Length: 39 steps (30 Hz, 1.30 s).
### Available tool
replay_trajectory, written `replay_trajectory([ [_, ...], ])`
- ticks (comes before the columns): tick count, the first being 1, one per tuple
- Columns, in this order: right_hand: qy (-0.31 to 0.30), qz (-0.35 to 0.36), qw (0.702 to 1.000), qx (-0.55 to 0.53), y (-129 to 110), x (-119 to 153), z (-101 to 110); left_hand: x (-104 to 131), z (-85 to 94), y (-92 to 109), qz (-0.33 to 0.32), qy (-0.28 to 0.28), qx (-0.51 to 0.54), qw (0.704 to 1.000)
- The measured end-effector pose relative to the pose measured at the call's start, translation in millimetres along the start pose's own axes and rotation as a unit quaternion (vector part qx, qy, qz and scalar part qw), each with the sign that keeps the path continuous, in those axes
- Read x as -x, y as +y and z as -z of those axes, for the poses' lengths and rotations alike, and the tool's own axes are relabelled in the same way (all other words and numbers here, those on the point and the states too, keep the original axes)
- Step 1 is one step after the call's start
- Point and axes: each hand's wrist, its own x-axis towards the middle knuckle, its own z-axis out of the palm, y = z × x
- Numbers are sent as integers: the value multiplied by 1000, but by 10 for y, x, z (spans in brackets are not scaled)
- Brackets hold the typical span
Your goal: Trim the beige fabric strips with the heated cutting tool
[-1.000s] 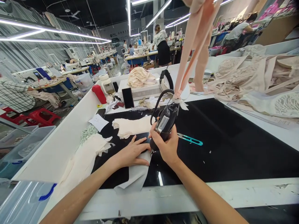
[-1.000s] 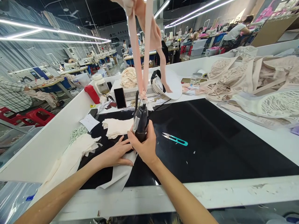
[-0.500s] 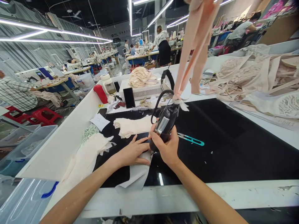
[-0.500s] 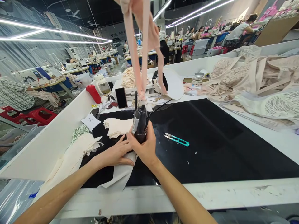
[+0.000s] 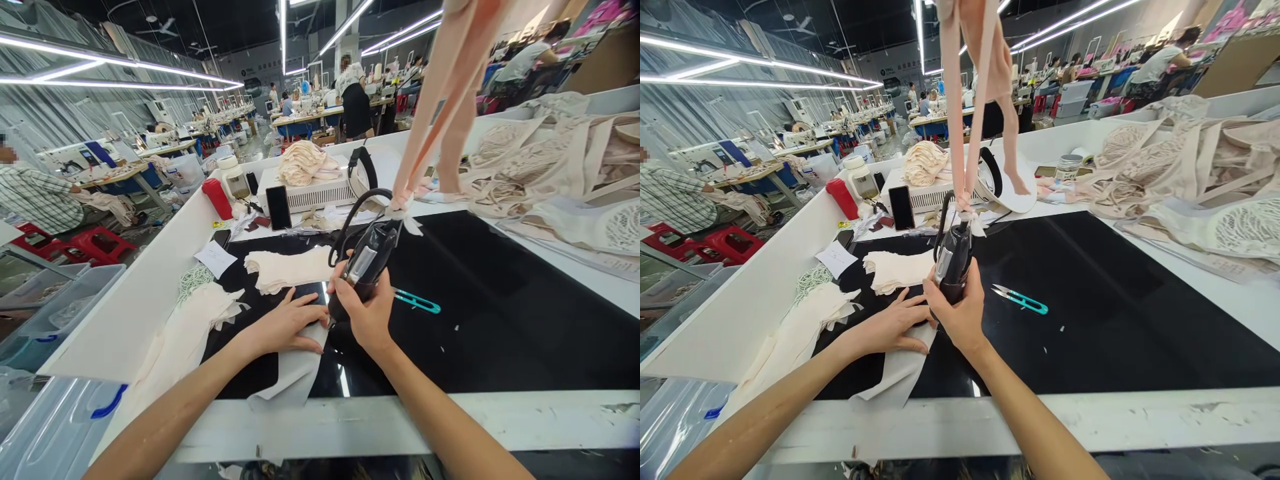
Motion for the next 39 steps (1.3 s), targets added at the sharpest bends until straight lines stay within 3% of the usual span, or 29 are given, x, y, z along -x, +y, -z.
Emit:
replay_trajectory([
  [11, -7, -4, 999, -38, -65, 69, -12, 1, 1, 3, -4, 2, 2, 1000],
  [17, -9, -20, 1000, -7, -49, 111, 5, -18, -7, 0, -8, 6, -8, 1000],
  [26, -27, -20, 996, -79, -141, 161, 9, -15, 26, -7, -20, -4, -13, 1000],
  [39, -30, -45, 998, -39, -61, 242, 14, -40, -29, -50, -42, 10, -10, 999],
])
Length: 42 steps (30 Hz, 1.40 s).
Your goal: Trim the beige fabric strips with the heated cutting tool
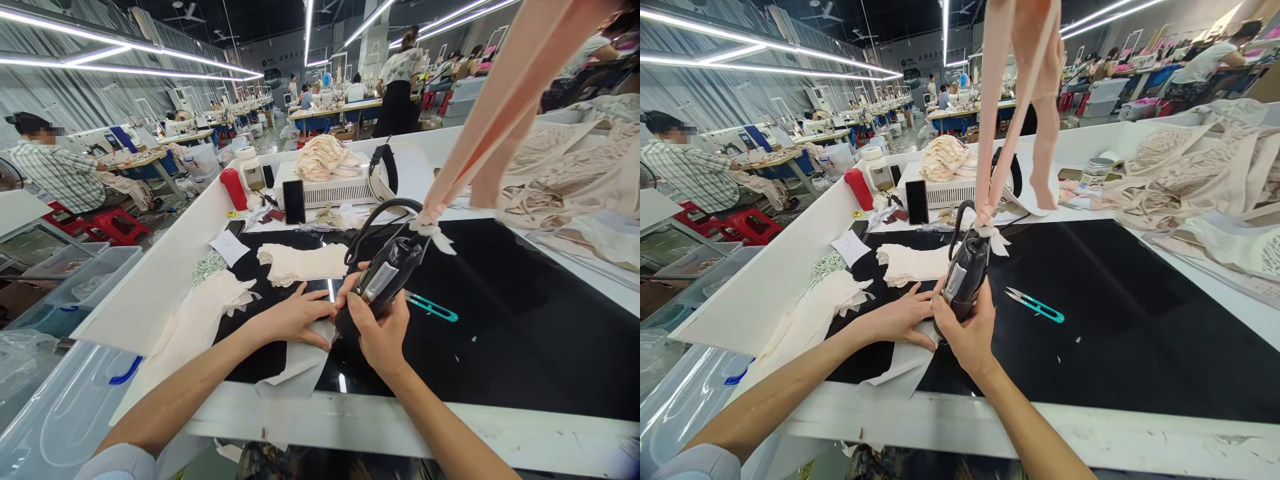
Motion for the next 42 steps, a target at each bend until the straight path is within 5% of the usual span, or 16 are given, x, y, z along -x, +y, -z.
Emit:
replay_trajectory([
  [17, -13, 13, 999, -41, -56, -15, -20, 402, -107, 140, 6, 93, -72, 993],
  [26, -12, 33, 999, -18, -119, -19, -71, 484, -264, 426, 23, 199, -86, 976],
  [34, -2, 29, 999, -33, -169, -68, 18, 533, -574, 607, 62, 145, -172, 972],
  [42, 6, 26, 999, -47, -226, -102, 113, 675, -342, 346, -72, 136, -147, 977],
])
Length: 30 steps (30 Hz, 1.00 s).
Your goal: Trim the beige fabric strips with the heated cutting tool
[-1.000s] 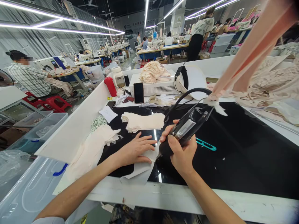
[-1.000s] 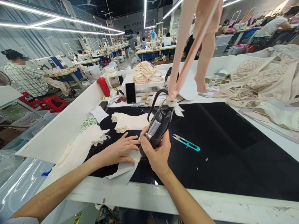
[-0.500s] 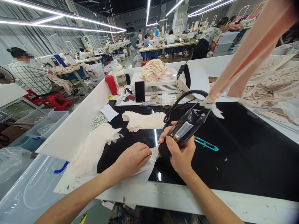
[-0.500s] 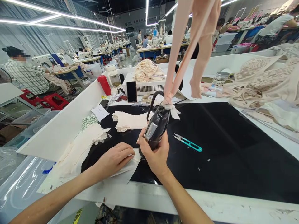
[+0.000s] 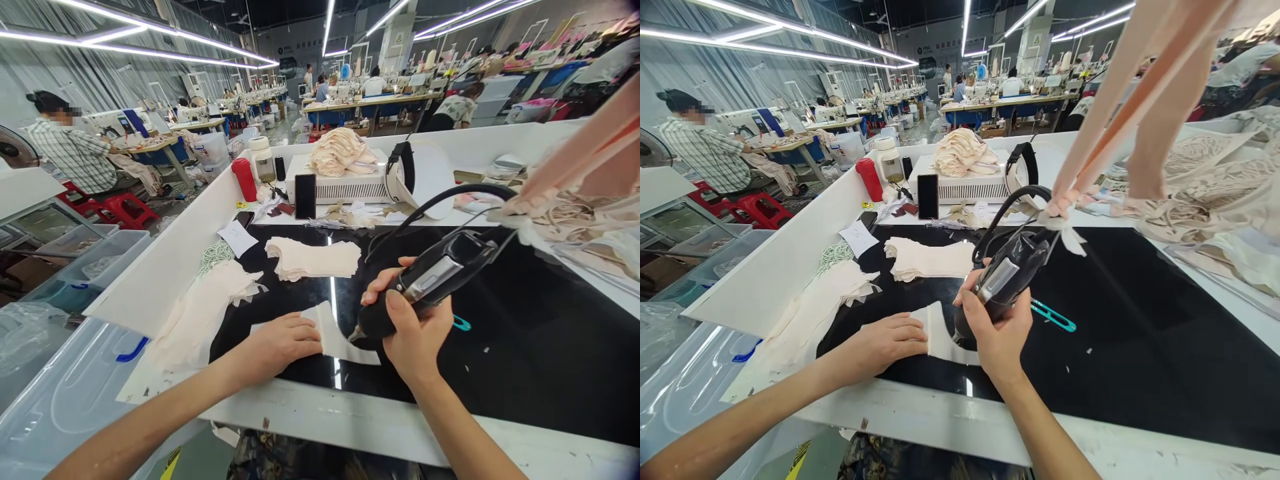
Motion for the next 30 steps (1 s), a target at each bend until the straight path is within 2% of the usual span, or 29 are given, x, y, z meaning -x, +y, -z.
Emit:
replay_trajectory([
  [3, -16, -4, 1000, -3, 0, 31, 3, -8, 14, -73, -9, 28, -10, 1000],
  [6, -23, -6, 1000, -4, -9, 54, 5, -66, -31, -111, 28, 63, -25, 997],
  [10, -25, -8, 1000, 3, -41, 86, 35, -220, -156, -171, 57, 80, -34, 995],
  [16, -44, -1, 999, 14, -105, 153, 157, -405, -333, -268, 28, 67, -62, 995],
  [20, -41, 6, 999, 19, -148, 176, 224, -378, -369, -307, 20, 61, -69, 995],
  [30, -16, -5, 1000, 14, -228, 129, 204, -327, -407, -329, -24, 108, -75, 991],
])
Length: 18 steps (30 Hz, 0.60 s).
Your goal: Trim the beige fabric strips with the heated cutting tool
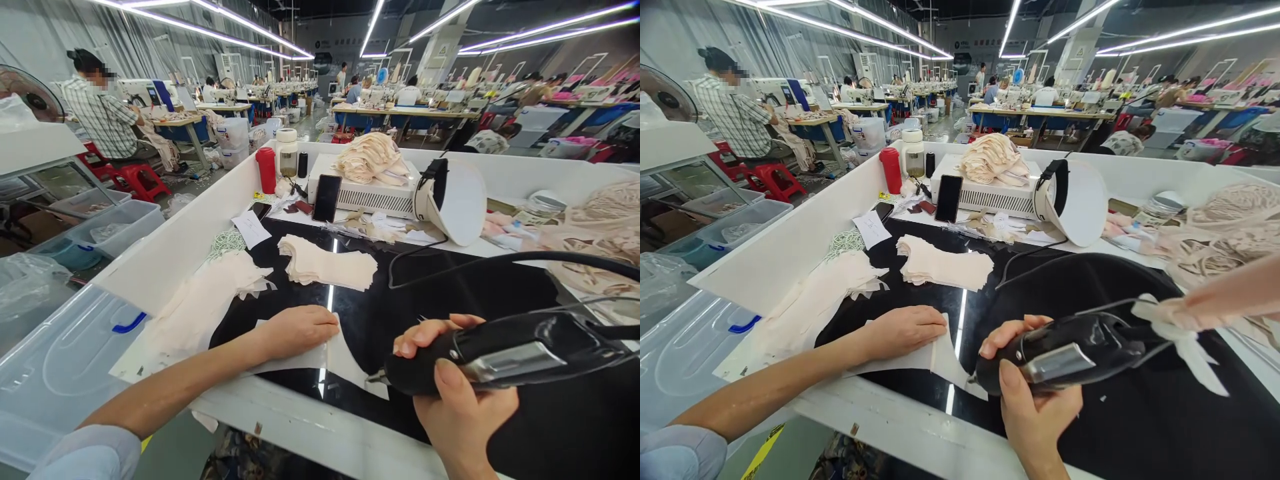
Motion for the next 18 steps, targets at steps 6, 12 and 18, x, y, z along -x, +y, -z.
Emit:
replay_trajectory([
  [6, 40, 4, 999, 10, 17, -167, -98, -21, 20, 37, 22, 7, 19, 1000],
  [12, 69, 8, 997, 14, 191, -389, -278, -14, -19, 72, 47, 18, 30, 998],
  [18, 63, 32, 997, 18, 377, -508, -375, -55, -5, 115, 67, 28, 51, 996],
])
